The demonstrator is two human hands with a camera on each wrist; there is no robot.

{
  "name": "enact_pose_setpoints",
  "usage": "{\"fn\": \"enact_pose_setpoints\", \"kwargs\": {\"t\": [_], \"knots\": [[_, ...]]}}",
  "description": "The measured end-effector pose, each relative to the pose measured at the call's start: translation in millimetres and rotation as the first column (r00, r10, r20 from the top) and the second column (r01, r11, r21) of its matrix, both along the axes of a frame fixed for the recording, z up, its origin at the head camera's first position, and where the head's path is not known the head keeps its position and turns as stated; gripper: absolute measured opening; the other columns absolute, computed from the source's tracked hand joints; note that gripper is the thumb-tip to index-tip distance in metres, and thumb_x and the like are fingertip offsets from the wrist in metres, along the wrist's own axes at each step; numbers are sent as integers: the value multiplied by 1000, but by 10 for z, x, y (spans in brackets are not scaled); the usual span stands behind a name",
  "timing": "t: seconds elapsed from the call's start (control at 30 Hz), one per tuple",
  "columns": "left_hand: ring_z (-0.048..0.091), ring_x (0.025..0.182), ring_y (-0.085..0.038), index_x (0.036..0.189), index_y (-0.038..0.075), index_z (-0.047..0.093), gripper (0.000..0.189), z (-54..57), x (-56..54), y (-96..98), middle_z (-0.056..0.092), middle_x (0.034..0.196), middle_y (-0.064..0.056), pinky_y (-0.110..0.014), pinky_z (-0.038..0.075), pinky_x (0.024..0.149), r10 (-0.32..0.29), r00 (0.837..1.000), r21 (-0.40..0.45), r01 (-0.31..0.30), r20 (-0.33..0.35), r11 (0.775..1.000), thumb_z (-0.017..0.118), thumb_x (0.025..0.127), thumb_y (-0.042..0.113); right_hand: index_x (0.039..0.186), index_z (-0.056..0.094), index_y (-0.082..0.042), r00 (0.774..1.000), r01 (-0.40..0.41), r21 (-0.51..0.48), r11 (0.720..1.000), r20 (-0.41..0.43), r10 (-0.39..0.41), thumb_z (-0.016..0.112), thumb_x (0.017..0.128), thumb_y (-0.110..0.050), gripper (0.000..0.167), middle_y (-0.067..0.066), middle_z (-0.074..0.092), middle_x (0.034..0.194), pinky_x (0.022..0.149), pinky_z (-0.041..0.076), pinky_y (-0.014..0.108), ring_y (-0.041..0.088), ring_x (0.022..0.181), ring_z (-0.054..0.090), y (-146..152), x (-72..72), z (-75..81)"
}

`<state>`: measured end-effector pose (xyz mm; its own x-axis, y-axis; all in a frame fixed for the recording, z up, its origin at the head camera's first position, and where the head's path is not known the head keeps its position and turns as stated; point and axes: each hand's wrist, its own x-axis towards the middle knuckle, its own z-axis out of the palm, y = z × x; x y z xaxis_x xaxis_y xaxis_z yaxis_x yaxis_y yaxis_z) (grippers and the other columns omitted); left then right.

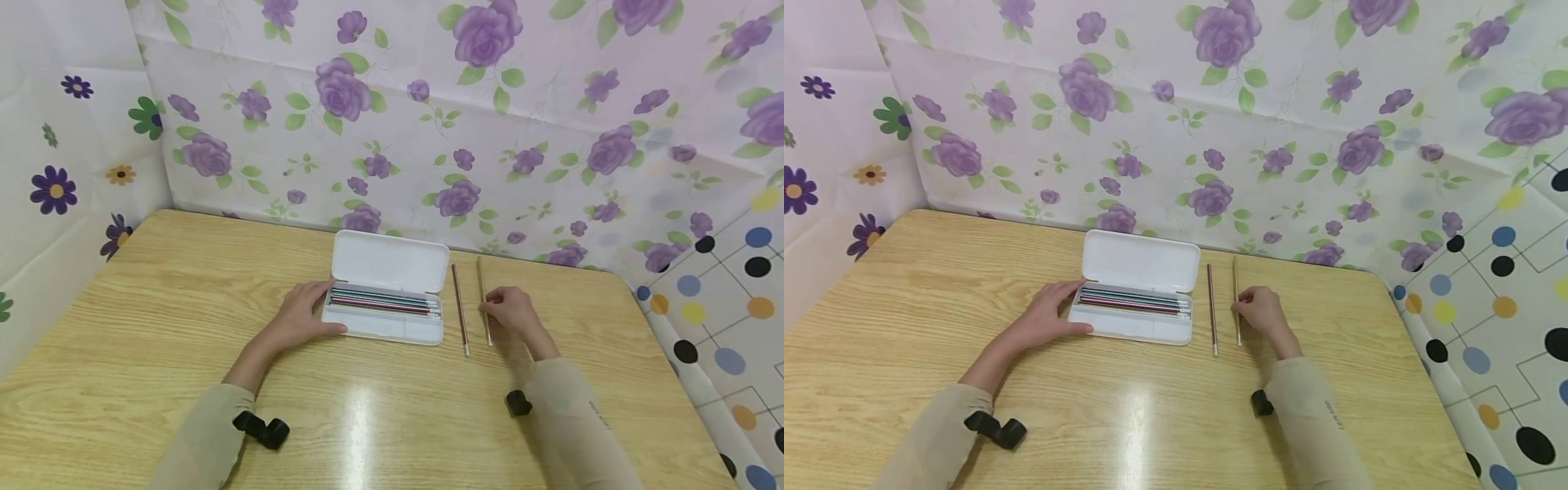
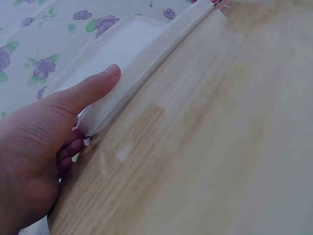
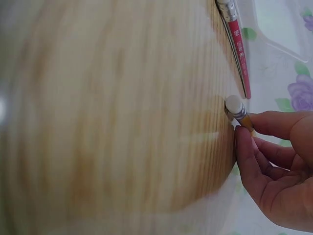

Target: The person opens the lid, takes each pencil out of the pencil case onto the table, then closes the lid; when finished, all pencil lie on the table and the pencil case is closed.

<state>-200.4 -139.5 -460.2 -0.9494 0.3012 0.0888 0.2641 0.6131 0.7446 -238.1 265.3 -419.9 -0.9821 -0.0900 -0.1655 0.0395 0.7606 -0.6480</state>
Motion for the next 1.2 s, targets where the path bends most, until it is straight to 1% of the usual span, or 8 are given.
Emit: {"fn": "enact_pose_setpoints", "kwargs": {"t": [0.13, 0.37, 0.47, 0.7, 0.9, 1.0, 1.1, 1.2], "knots": [[30, 133, -41, 148, 3, 37, 98, 2, -3, -5, 39, 147, -20, -58, 20, 107, -1, 1000, -5, 1, -2, 1000, 83, 72, 44, 110, 61, 15, 1000, 2, -8, 1000, 0, -2, 65, 90, -6, 29, 19, 66, 91, 65, 56, 33, 22, 71, 67, -22, 8, -4], [29, 133, -42, 148, 2, 37, 98, 26, 6, -4, 40, 146, -21, -59, 20, 107, -4, 1000, -11, 4, -4, 1000, 83, 72, 42, 110, 59, 14, 997, 17, -108, 994, 72, -9, 67, 89, -6, 30, 17, 64, 91, 64, 57, 31, 18, 69, 66, -108, 61, 0], [30, 133, -42, 148, 2, 37, 97, 36, 11, -4, 40, 146, -22, -59, 20, 107, -3, 1000, -12, 3, -3, 1000, 83, 72, 42, 108, 60, 12, 997, 14, -108, 994, 79, -5, 68, 88, -6, 28, 16, 62, 90, 63, 57, 31, 19, 69, 66, -146, 77, 3], [31, 132, -42, 148, 2, 37, 97, 31, 9, -5, 41, 145, -21, -59, 21, 106, 0, 1000, -5, 0, -11, 1000, 84, 72, 42, 106, 59, 11, 997, 4, -98, 995, 80, 4, 66, 89, -6, 25, 17, 64, 90, 64, 57, 32, 21, 69, 67, -168, 91, 35], [31, 132, -42, 147, 2, 38, 97, 23, 5, -3, 41, 145, -21, -59, 21, 106, -5, 1000, -3, 5, -17, 1000, 84, 72, 43, 108, 60, 10, 997, -16, -52, 999, 80, 20, 66, 90, -11, 29, 16, 66, 89, 64, 56, 33, 20, 70, 66, -166, 88, 66], [31, 132, -42, 147, 2, 38, 97, 18, 3, -3, 41, 145, -21, -59, 21, 106, -3, 1000, -1, 3, -14, 1000, 84, 72, 43, 112, 61, 9, 997, -29, 5, 1000, 72, 28, 64, 92, -16, 32, 16, 67, 92, 67, 55, 35, 21, 73, 65, -168, 80, 94], [31, 132, -42, 148, 3, 37, 97, 17, 6, -1, 40, 146, -21, -59, 21, 106, -3, 1000, 0, 3, -7, 1000, 83, 72, 43, 115, 60, 8, 999, -31, 59, 998, 44, 29, 61, 94, -20, 34, 21, 66, 102, 76, 53, 40, 28, 85, 65, -177, 72, 130], [30, 133, -42, 148, 3, 37, 98, 17, 10, 0, 40, 146, -21, -59, 20, 107, -3, 1000, -1, 3, 1, 1000, 83, 72, 43, 117, 60, 7, 999, -31, 90, 995, -13, 32, 58, 96, -21, 35, 25, 63, 112, 83, 51, 46, 35, 98, 61, -204, 70, 173]]}}
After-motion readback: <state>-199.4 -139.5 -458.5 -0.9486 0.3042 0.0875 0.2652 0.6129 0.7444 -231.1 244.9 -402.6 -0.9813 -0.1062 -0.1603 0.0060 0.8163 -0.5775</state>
